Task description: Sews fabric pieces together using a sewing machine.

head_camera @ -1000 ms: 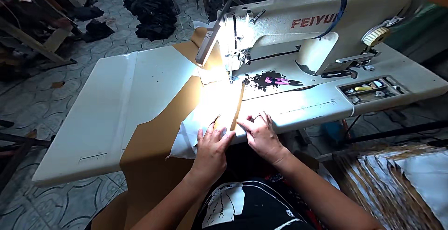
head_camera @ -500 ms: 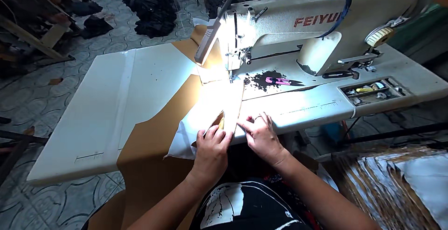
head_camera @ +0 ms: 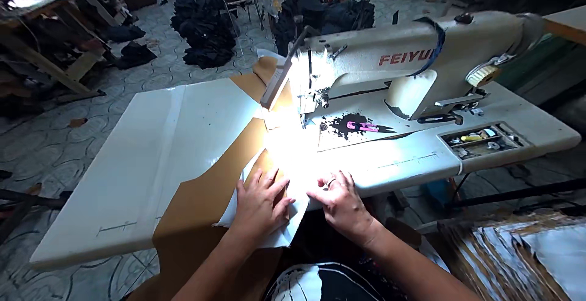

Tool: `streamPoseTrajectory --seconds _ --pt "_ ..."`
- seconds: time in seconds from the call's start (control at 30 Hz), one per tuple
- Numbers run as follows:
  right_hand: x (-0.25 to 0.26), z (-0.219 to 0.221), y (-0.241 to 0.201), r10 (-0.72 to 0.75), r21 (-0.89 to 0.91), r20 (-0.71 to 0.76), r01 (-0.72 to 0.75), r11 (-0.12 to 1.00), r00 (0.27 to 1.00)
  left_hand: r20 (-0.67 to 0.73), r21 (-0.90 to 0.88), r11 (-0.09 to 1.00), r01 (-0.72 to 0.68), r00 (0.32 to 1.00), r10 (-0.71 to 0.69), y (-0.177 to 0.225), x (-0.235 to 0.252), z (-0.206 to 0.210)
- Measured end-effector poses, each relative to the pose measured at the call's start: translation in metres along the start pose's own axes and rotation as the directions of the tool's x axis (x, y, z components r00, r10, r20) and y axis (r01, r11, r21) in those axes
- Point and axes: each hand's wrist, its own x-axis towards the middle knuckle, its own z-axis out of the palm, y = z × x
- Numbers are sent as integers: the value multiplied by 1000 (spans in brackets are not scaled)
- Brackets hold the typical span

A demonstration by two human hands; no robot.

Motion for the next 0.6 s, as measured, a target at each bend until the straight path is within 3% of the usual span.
streamPoseTrajectory --seconds 0.27,0.6 --pt "-2 -13 12 44 24 13 -44 999 999 -235 38 999 -13 972 21 23 -9 37" --pt "24 -17 20 118 25 135 -122 992 984 -126 39 999 27 992 -22 25 23 24"
